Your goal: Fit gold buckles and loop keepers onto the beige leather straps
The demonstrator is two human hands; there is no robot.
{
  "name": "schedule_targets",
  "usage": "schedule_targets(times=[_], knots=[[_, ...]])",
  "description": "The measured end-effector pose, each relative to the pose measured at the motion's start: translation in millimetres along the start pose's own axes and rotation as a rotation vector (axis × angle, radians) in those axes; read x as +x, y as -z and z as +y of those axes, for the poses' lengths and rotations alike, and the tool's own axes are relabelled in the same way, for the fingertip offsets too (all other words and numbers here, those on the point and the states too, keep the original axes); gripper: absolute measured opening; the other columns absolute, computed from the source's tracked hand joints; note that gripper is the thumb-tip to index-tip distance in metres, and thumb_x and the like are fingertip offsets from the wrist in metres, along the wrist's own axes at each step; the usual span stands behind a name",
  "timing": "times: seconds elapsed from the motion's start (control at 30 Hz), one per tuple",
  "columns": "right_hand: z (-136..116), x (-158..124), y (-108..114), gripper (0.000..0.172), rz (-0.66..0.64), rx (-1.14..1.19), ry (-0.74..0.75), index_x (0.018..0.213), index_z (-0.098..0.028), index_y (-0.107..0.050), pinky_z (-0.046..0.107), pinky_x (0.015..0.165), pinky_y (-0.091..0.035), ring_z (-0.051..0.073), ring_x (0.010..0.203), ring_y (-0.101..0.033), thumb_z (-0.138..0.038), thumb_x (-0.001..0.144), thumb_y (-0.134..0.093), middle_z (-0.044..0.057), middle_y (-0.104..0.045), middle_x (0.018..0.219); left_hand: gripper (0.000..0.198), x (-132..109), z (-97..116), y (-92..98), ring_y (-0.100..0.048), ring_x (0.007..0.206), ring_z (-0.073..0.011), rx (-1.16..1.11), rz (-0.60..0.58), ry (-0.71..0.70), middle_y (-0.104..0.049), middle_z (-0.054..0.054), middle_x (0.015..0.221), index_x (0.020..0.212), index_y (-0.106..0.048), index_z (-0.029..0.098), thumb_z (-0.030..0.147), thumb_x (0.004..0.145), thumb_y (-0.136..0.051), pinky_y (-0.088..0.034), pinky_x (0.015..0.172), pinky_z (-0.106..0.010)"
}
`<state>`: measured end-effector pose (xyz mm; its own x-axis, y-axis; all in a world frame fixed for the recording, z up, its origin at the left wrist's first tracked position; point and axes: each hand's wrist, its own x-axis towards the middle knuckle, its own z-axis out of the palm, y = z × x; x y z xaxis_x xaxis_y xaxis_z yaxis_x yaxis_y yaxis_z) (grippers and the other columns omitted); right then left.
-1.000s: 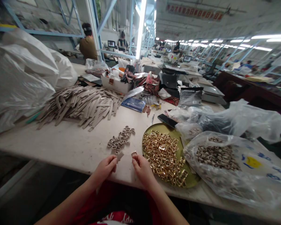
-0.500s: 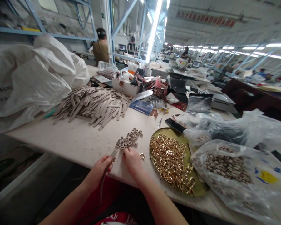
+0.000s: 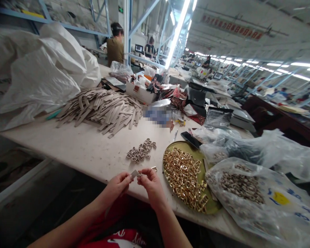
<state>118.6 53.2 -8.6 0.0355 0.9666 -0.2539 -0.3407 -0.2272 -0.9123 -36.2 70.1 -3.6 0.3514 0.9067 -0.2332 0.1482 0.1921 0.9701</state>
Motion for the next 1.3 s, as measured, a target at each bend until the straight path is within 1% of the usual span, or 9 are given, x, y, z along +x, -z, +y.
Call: schedule_targets(times=[0.13,0.27,0.47,0.67,0.8,0.9,1.03,1.13,1.3], knots=[[6,-3,3,0.028,0.092,0.078,-0.033,0.089,-0.019,-0.058,0.027,0.064,-0.046,0.011,0.064,-0.056,-0.038,0.071,-0.065,0.002,-0.061,0.084,0.031,-2,4,-4.9,-0.041,0.049,-0.0101,0.219,0.039,-0.084,-0.044,0.005,0.051,0.065,-0.052,0.017,0.040,0.082,-0.041,-0.029,0.047,-0.020],[15,-4,5,0.029,0.176,0.078,-0.033,0.088,-0.019,-0.059,0.022,0.057,-0.044,0.009,0.060,-0.054,-0.033,0.065,-0.070,-0.002,-0.058,0.075,0.032,-5,3,-9.7,-0.045,0.051,-0.0118,0.363,0.007,-0.085,-0.048,0.004,0.052,0.066,-0.053,0.017,0.039,0.084,-0.037,-0.029,0.048,-0.021],[25,4,-1,0.025,0.177,0.220,-0.102,0.086,-0.019,-0.059,0.027,0.065,-0.048,0.013,0.065,-0.058,-0.034,0.067,-0.065,-0.001,-0.062,0.074,0.026,8,0,-22.7,-0.053,0.058,-0.0142,0.558,0.127,-0.100,-0.058,0.000,0.061,0.070,-0.055,0.018,0.033,0.083,-0.039,-0.032,0.055,-0.023],[15,4,5,0.021,0.143,0.372,-0.129,0.085,-0.018,-0.063,0.027,0.076,-0.048,0.015,0.081,-0.061,-0.028,0.066,-0.066,0.003,-0.065,0.088,0.027,21,0,-23.2,-0.051,0.052,-0.0133,0.405,0.053,-0.087,-0.052,0.004,0.052,0.069,-0.053,0.018,0.036,0.083,-0.038,-0.033,0.053,-0.022],[9,-4,12,0.026,0.060,0.406,-0.136,0.089,-0.018,-0.064,0.026,0.085,-0.046,0.015,0.093,-0.059,-0.018,0.063,-0.069,0.004,-0.064,0.099,0.030,15,1,-22.0,-0.047,0.049,-0.0119,0.302,0.040,-0.117,-0.048,0.005,0.051,0.067,-0.051,0.018,0.040,0.083,-0.038,-0.033,0.051,-0.022],[9,-7,16,0.028,0.048,0.411,-0.125,0.090,-0.018,-0.064,0.028,0.088,-0.045,0.015,0.093,-0.059,-0.015,0.062,-0.069,0.004,-0.064,0.099,0.034,9,4,-23.7,-0.045,0.048,-0.0113,0.274,0.043,-0.126,-0.046,0.005,0.051,0.066,-0.051,0.018,0.043,0.084,-0.037,-0.032,0.048,-0.021],[7,-7,19,0.029,0.076,0.430,-0.136,0.094,-0.020,-0.064,0.030,0.087,-0.046,0.015,0.093,-0.060,-0.017,0.066,-0.067,0.003,-0.063,0.103,0.033,3,9,-28.0,-0.050,0.056,-0.0137,0.398,0.021,-0.174,-0.055,0.001,0.059,0.072,-0.058,0.018,0.041,0.084,-0.038,-0.035,0.054,-0.022],[4,-6,22,0.023,0.080,0.435,-0.199,0.095,-0.020,-0.064,0.029,0.084,-0.046,0.017,0.100,-0.058,-0.028,0.073,-0.061,0.006,-0.063,0.107,0.029,1,11,-31.6,-0.057,0.067,-0.0172,0.526,-0.045,-0.205,-0.065,-0.003,0.074,0.082,-0.063,0.021,0.038,0.085,-0.039,-0.038,0.062,-0.024],[-4,-5,26,0.029,0.043,0.360,-0.306,0.095,-0.019,-0.063,0.032,0.079,-0.046,0.019,0.099,-0.058,-0.040,0.078,-0.053,0.008,-0.064,0.107,0.028,-3,8,-33.3,-0.060,0.074,-0.0207,0.775,-0.129,-0.241,-0.068,-0.006,0.083,0.092,-0.064,0.025,0.034,0.086,-0.038,-0.038,0.066,-0.027]])
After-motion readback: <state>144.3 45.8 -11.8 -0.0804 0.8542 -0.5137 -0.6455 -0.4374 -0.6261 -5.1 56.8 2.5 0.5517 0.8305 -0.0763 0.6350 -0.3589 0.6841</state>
